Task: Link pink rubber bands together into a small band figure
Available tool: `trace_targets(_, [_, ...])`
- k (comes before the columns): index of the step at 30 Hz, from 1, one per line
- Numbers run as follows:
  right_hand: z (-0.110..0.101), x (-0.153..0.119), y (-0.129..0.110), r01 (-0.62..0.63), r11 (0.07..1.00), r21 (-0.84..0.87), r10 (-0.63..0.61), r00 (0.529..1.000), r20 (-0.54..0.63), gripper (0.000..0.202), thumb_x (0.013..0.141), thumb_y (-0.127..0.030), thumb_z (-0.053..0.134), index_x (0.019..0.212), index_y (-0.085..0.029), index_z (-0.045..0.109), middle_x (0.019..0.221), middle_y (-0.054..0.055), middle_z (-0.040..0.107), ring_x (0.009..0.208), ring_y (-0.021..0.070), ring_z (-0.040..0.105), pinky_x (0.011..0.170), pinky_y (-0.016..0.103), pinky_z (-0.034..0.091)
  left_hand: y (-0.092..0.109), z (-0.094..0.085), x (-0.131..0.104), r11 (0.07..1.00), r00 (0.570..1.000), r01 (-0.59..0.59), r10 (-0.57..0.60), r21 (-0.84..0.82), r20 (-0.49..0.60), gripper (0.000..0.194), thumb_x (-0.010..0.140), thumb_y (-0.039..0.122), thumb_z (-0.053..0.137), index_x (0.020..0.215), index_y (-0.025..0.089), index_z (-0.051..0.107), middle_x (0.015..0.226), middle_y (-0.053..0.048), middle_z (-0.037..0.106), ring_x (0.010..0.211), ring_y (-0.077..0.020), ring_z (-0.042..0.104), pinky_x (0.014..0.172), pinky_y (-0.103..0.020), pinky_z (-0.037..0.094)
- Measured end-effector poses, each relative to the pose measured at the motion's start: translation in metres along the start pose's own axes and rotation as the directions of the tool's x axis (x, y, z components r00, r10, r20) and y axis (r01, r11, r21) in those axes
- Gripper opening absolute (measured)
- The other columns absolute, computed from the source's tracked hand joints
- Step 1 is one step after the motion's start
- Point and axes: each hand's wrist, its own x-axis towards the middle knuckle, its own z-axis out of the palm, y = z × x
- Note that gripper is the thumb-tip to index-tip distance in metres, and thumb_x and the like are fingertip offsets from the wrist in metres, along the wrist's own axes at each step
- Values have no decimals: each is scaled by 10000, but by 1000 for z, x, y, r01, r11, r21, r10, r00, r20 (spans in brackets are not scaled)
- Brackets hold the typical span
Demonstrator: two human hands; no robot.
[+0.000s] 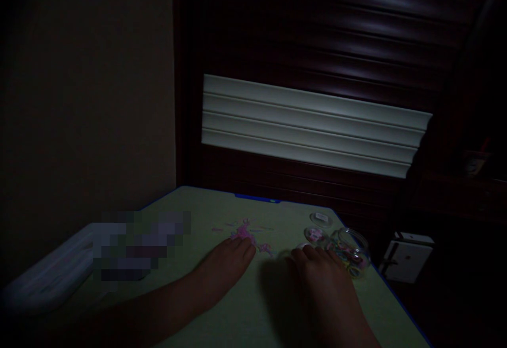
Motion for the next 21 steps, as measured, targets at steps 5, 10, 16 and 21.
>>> trace_targets(5, [0, -1, 1, 23, 1000, -14, -23, 1000, -18, 165, 844, -199, 474, 786, -220, 627, 766, 30, 649, 722, 188, 612, 636, 300, 405, -2, 2, 0, 998, 998, 56, -56, 1, 36, 287, 749, -18, 452, 990, 124, 516, 944, -100, 597, 861, -233, 583, 735, -371, 491])
trace_targets(10, [0, -1, 3, 22, 1000, 3, -22, 1000, 5, 179, 851, -185, 455, 816, -214, 628, 796, 38, 652, 751, 186, 614, 662, 297, 404, -3, -2, -1, 996, 995, 82, -79, -40, 61, 306, 743, -37, 411, 991, 102, 526, 984, -132, 601, 898, -250, 583, 740, -382, 493])
trace_targets(16, [-4, -1, 0, 10, 1000, 18, -10, 1000, 14, 186, 851, -172, 448, 831, -213, 628, 812, 41, 653, 785, 199, 612, 696, 316, 398, -6, -4, -5, 991, 996, 79, -74, -111, 53, 350, 745, -30, 408, 1055, 101, 505, 1059, -134, 586, 977, -241, 554, 818, -372, 469])
trace_targets(21, [-3, -2, 0, 18, 1000, 5, -18, 1000, -3, 169, 841, -166, 465, 798, -209, 623, 782, 37, 646, 725, 180, 601, 635, 288, 385, -7, 2, -7, 980, 999, 51, -52, -193, 4, 345, 769, -28, 378, 1059, 124, 485, 1075, -122, 571, 987, -227, 548, 834, -367, 452])
